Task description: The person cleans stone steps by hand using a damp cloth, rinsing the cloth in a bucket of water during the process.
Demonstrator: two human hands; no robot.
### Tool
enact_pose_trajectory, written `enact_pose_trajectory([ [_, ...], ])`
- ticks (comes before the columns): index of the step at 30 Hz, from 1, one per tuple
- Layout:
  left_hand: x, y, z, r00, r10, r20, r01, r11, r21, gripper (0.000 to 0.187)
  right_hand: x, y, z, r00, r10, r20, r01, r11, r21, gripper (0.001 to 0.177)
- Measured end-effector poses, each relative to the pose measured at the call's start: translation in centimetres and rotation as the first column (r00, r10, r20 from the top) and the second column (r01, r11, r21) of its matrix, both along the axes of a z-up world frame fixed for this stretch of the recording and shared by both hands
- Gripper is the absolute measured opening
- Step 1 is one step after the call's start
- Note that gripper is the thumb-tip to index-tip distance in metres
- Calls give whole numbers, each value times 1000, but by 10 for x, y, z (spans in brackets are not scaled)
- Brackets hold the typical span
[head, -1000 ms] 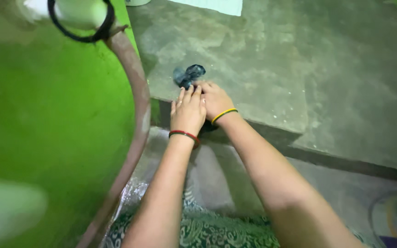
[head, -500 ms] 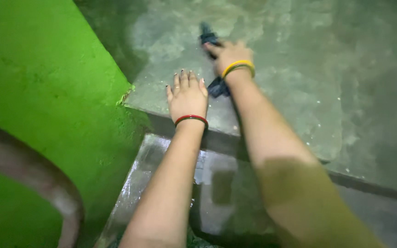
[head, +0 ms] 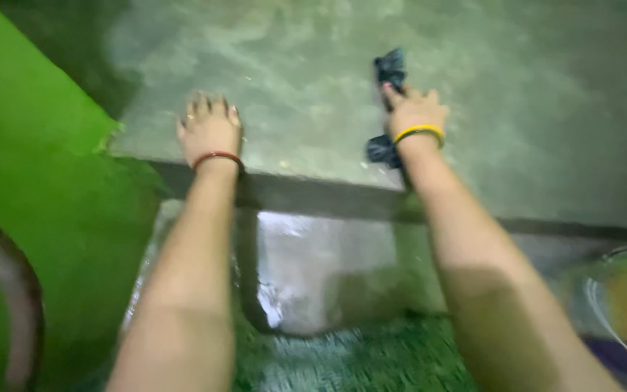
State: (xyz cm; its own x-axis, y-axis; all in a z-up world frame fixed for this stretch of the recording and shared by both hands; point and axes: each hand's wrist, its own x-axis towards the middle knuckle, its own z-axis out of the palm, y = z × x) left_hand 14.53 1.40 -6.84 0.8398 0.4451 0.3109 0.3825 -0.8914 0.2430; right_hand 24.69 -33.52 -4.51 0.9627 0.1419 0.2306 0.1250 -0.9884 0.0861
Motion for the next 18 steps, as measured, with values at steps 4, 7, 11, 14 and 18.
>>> enact_pose_trajectory([
  [4, -31, -13, 19, 977, -196, -85, 188, 977, -97, 58, -106, -2, 28, 996, 62, -62, -60, 998, 30, 54],
  [7, -48, -44, 11, 917, -397, 32, 385, 864, -324, 64, -153, -5, 41, 989, 80, -127, -82, 997, -5, 56],
  [11, -99, -97, 17, 754, -647, 115, 652, 715, -254, 73, -189, -17, 58, 969, 132, -210, -110, 987, 113, 50],
  [14, -137, -133, 55, 685, -729, 10, 709, 663, -242, 76, -227, -36, 89, 964, -11, -266, 104, 935, 338, 54],
  [18, -172, -183, 121, 597, -799, 66, 774, 553, -309, 92, -280, -71, 141, 991, -11, -133, 84, 826, 557, 47],
])
